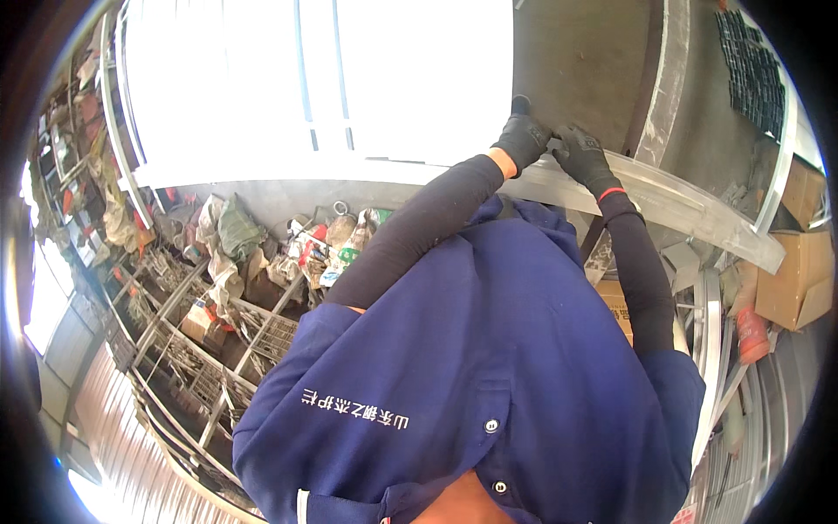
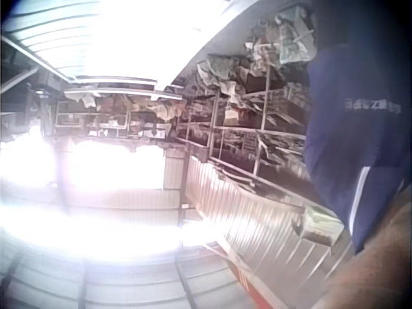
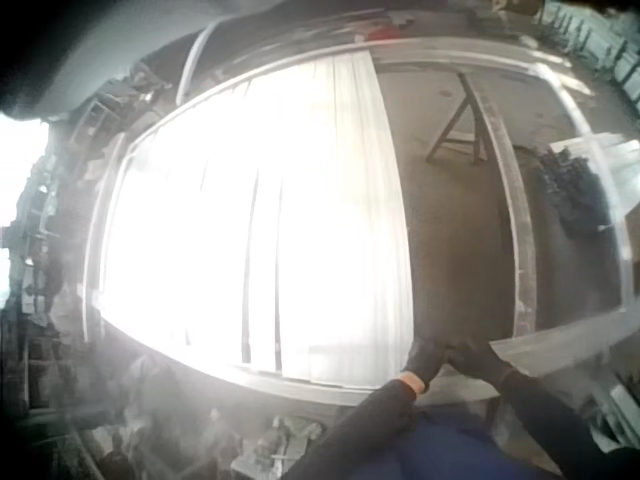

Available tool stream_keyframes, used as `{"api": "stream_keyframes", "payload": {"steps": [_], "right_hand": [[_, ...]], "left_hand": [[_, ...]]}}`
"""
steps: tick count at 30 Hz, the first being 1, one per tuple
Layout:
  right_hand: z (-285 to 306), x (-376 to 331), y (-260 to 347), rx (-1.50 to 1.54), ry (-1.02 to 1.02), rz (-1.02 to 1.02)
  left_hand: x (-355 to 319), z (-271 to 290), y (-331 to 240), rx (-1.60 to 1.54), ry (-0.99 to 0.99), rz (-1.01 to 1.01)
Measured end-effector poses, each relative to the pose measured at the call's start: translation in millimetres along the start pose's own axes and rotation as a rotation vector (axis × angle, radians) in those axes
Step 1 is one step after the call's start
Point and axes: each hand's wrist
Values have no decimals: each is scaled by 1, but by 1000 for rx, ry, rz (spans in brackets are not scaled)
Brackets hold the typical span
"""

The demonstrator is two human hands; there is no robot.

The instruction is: The person assembles a large white metal frame structure by hand in a workshop. They pick up long metal bars and a large slatted panel, aligning and fitting the bars into the frame's slots. The person repeatedly adjusts the components to ensure they fit securely.

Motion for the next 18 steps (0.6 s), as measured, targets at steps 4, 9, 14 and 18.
{"api": "stream_keyframes", "payload": {"steps": [4, 9, 14, 18], "right_hand": [[0, -4, 0, 101, -37, 11], [7, -5, 0, 85, 13, 28], [13, -14, -4, 135, 24, -4], [17, -22, -10, 200, -96, 141]], "left_hand": [[-4, 18, 0, 60, 63, -65], [-2, -15, 0, -41, -45, -48], [6, -2, 2, -188, 45, -71], [-4, 0, 6, -438, -146, -62]]}}
Point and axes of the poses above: each hand's wrist, its own x-axis towards the middle knuckle, its own z-axis out of the back of the hand, y = z × x, and after that the axes turned 12 degrees about -y, right-handed
